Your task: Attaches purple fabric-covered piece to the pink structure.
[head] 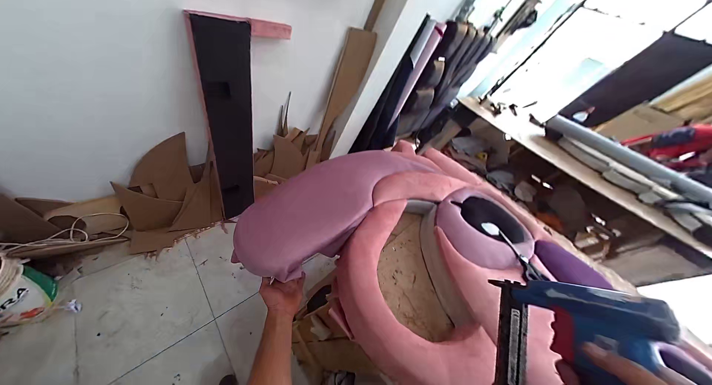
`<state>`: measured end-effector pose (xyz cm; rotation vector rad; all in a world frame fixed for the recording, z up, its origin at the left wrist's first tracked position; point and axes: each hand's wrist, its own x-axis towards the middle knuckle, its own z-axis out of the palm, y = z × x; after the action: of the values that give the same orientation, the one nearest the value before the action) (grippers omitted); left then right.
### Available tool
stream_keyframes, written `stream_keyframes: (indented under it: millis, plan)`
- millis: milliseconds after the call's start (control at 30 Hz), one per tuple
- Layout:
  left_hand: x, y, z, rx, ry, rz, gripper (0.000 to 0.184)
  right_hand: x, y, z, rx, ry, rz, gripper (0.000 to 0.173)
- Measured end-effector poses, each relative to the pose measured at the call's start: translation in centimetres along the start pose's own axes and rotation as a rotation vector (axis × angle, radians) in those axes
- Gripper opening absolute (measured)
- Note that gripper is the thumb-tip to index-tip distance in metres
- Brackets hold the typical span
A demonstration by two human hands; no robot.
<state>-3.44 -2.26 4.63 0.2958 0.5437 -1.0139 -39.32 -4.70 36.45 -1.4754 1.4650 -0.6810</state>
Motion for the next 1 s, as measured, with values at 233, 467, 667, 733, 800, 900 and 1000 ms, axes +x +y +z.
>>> stream_keyframes:
  millis: [233, 467, 667, 733, 800, 900, 1000]
  plan:
    - [-0.4, -1.6, 1.9, 0.005, -0.027, 0.042, 0.075, 11.3, 5.9, 3.2, -1.039, 0.025, -0.143, 0.099]
    - [0.0, -2.2, -0.1, 0.058, 0.052, 0.139, 0.048, 13.3, 10.2, 5.7, -1.100, -0.058, -0.168, 0.077]
    - [-0.1, -3.1, -0.1, -0.034, -0.053, 0.118, 0.065, 10.6, 7.9, 6.9, -0.937, 0.069, -0.592, 0.056]
    - [0.5, -3.0, 0.5, -0.102, -0.024, 0.176, 0.057, 8.8, 7.1, 8.2, -0.886, -0.025, -0.703, 0.049]
    - [1.9, -2.8, 0.7, -0.127, 0.052, 0.188, 0.051, 7.0, 6.5, 10.2, -0.850, -0.137, -0.777, 0.042]
    - [4.7, -2.8, 1.4, -0.040, 0.079, 0.141, 0.048, 5.8, 5.8, 14.2, -0.792, -0.247, -0.830, 0.037]
    - [5.3, -2.9, 1.6, 0.017, 0.050, 0.213, 0.032, 6.4, 4.0, 18.2, -0.799, -0.312, -0.846, 0.041]
